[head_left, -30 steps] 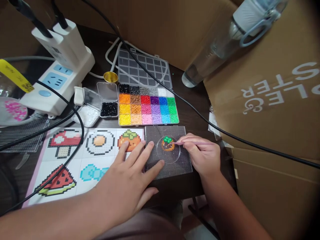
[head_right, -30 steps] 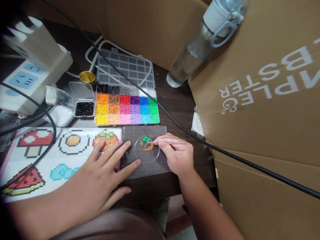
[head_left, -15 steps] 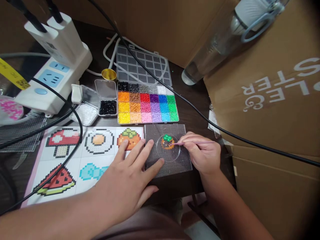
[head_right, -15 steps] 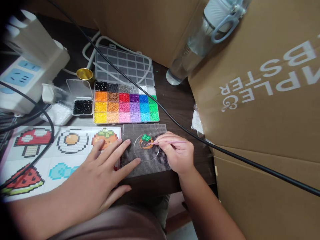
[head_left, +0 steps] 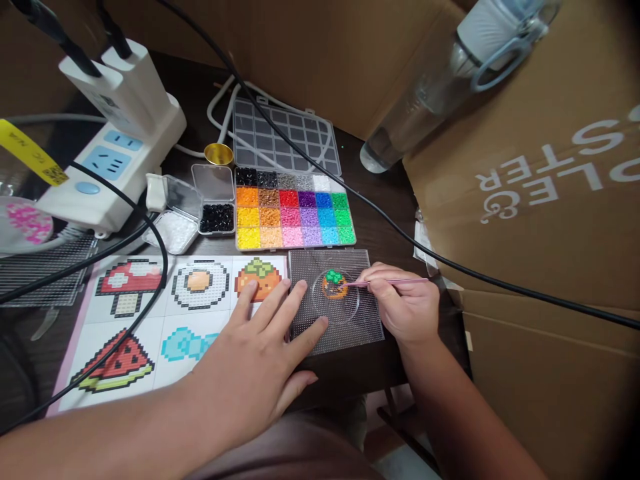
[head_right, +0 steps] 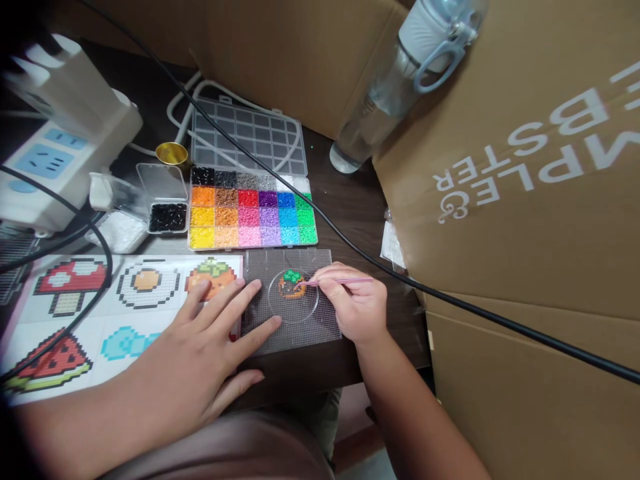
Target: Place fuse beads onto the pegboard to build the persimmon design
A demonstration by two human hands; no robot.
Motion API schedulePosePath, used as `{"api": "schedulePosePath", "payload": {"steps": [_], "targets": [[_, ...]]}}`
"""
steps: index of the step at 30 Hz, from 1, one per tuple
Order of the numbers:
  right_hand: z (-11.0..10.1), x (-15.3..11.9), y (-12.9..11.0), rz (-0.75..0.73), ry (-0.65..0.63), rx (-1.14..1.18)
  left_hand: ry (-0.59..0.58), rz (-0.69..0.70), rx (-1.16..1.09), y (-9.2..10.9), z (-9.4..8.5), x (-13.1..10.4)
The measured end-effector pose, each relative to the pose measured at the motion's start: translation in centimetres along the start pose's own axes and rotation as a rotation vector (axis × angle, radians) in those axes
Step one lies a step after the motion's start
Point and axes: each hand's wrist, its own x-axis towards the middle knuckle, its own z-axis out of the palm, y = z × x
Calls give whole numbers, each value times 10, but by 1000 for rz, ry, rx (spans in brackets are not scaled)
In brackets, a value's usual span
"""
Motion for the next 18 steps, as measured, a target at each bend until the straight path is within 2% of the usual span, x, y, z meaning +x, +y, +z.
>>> {"api": "schedulePosePath", "payload": {"steps": [8,18], "targets": [[1,2,4,2,124,-22,3,2,10,0,0,1],[1,4,1,-13,92,-39,-3,0,16,0,1,-1]]}}
